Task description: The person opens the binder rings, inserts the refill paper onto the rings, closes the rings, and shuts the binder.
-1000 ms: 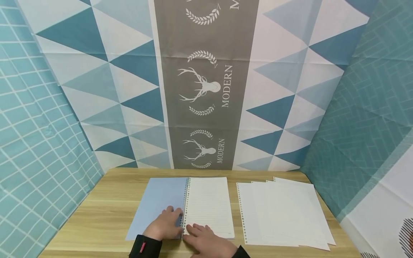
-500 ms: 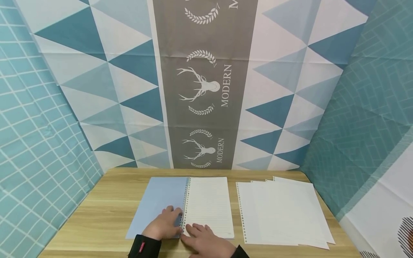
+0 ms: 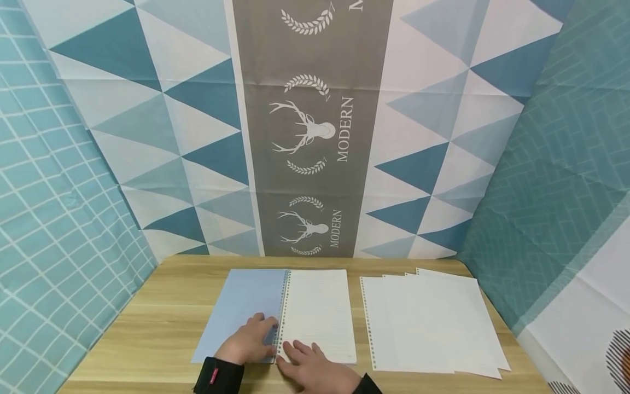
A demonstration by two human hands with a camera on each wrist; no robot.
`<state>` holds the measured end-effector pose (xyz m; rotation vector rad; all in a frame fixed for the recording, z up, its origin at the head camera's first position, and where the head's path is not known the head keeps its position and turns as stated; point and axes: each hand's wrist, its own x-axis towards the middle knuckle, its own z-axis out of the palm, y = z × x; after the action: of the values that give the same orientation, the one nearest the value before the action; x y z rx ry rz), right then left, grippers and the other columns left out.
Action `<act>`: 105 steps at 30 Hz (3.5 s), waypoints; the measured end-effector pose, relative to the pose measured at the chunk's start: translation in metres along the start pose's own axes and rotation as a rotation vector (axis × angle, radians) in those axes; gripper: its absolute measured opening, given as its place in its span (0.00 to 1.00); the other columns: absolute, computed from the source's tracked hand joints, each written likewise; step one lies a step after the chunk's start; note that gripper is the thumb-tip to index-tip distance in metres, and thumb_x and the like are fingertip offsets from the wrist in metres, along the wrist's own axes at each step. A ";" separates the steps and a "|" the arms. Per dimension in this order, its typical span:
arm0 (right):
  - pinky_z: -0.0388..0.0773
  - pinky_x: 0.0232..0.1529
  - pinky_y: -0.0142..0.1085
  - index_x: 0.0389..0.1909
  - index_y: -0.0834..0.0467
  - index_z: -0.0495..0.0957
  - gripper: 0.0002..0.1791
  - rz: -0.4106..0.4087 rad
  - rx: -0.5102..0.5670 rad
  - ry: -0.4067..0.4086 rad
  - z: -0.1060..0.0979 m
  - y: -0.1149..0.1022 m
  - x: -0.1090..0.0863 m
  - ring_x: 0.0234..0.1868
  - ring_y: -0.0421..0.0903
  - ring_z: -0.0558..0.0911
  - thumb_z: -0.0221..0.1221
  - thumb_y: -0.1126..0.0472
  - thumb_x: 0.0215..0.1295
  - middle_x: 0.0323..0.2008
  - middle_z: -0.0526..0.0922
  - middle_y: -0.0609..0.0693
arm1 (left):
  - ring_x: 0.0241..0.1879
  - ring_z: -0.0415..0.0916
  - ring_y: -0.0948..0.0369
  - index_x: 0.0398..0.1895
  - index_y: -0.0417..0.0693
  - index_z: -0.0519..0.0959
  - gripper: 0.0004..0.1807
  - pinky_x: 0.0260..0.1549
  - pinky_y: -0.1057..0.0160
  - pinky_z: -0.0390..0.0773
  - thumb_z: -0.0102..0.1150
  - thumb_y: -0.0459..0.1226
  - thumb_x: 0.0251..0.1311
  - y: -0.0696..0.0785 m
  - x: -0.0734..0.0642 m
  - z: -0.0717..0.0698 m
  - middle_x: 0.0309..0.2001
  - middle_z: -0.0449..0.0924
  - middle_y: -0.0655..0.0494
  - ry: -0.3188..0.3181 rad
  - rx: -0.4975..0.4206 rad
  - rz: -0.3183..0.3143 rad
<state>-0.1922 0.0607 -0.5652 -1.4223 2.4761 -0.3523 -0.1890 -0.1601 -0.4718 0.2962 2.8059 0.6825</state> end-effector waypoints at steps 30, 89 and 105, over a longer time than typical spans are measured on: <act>0.60 0.75 0.59 0.82 0.44 0.45 0.46 0.059 0.074 -0.051 -0.052 -0.045 -0.021 0.83 0.56 0.50 0.44 0.27 0.72 0.83 0.46 0.53 | 0.68 0.66 0.30 0.61 0.47 0.79 0.30 0.62 0.28 0.68 0.75 0.37 0.52 -0.003 0.002 -0.001 0.70 0.67 0.31 -0.007 -0.004 -0.039; 0.66 0.24 0.39 0.13 0.43 0.75 0.16 0.466 -0.119 0.470 -0.046 -0.055 0.042 0.26 0.41 0.67 0.72 0.56 0.50 0.26 0.75 0.38 | 0.42 0.75 0.51 0.18 0.57 0.77 0.14 0.52 0.29 0.75 0.73 0.30 0.41 -0.016 -0.003 0.013 0.37 0.75 0.53 0.092 0.006 0.333; 0.68 0.26 0.44 0.11 0.43 0.73 0.18 0.521 -0.096 0.470 -0.045 -0.062 0.048 0.27 0.44 0.69 0.72 0.52 0.52 0.24 0.72 0.38 | 0.53 0.77 0.35 0.17 0.58 0.75 0.16 0.50 0.23 0.73 0.76 0.32 0.43 -0.015 -0.007 0.013 0.44 0.79 0.44 0.114 0.000 0.320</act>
<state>-0.1810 -0.0079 -0.5075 -0.7214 3.1515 -0.5009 -0.1808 -0.1696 -0.4891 0.7395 2.8956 0.7873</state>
